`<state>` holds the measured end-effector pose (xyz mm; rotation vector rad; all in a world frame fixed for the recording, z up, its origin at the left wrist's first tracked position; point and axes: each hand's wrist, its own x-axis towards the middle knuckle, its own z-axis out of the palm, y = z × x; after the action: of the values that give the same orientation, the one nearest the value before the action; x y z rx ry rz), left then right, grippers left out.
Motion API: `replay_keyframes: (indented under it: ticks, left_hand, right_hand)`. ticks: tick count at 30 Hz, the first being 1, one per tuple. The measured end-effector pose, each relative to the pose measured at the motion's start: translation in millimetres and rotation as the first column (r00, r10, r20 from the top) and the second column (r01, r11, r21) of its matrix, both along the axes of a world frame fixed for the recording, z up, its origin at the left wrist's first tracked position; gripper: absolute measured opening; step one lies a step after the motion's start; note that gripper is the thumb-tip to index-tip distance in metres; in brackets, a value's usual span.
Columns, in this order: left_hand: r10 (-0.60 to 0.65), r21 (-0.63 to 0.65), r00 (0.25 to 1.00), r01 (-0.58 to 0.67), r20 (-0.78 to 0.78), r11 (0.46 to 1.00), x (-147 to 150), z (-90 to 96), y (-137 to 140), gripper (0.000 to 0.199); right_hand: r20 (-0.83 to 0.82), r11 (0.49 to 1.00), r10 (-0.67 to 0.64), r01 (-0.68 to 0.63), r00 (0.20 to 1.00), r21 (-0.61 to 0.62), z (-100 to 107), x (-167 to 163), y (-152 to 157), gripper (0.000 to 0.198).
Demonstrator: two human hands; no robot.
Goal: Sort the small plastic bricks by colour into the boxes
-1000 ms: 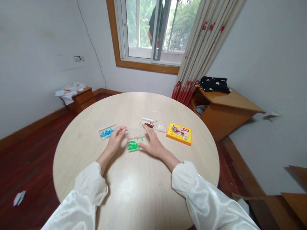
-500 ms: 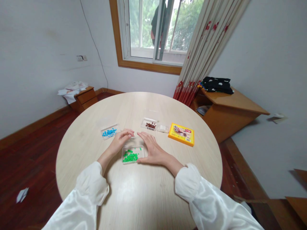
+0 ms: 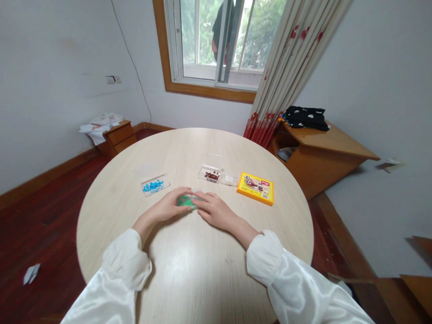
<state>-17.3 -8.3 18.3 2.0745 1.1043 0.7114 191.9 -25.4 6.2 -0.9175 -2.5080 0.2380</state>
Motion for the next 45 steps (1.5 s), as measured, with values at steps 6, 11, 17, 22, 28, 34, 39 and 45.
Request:
replay_keyframes:
  ticks: [6, 11, 17, 22, 28, 34, 39, 45]
  left_hand:
    - [-0.018, 0.076, 0.99, 0.029, -0.14, 0.997, 0.4, -6.1, 4.0, 0.044]
    - [-0.031, 0.095, 0.981, 0.05, -0.19, 0.994, 2.4, -8.8, 5.0, 0.045]
    - [0.062, 0.21, 0.992, -0.039, -0.108, 0.977, 1.0, -6.2, 4.9, 0.035]
    - [0.572, 0.439, 0.816, -0.548, 0.091, 0.712, -17.4, 9.8, 7.4, 0.031]
    - [0.787, 0.485, 0.591, -0.643, -0.177, 0.592, -55.1, 7.7, 15.4, 0.097]
    - [0.762, 0.518, 0.593, -0.579, -0.262, 0.629, -60.1, -1.4, 20.1, 0.096]
    - [0.689, 0.491, 0.606, -0.495, -0.397, 0.717, -60.0, -3.7, 23.2, 0.05]
    - [0.592, 0.413, 0.562, -0.425, -0.577, 0.806, -51.2, -9.2, 22.1, 0.048]
  right_hand:
    - [0.146, 0.994, -0.058, 0.071, 0.988, -0.084, 4.6, -4.2, -4.1, 0.046]
    - [0.194, 0.992, -0.086, 0.101, 0.977, -0.071, 4.2, -6.8, -6.9, 0.049]
    - [0.158, 0.995, -0.095, 0.097, 0.983, -0.009, -1.2, -5.7, -5.1, 0.047]
    - [0.152, 0.995, -0.102, 0.101, 0.983, 0.009, -2.7, -5.5, -4.6, 0.046]
    - [0.127, 0.996, -0.093, 0.092, 0.988, 0.014, -3.2, -5.2, -4.9, 0.045]
    - [0.144, 0.996, -0.091, 0.092, 0.985, 0.001, -2.1, -5.4, -4.5, 0.047]
    - [0.156, 0.995, -0.097, 0.097, 0.983, 0.007, -1.1, -5.2, -4.6, 0.045]
    - [0.125, 0.996, -0.091, 0.092, 0.988, 0.002, -3.1, -4.7, -4.0, 0.046]
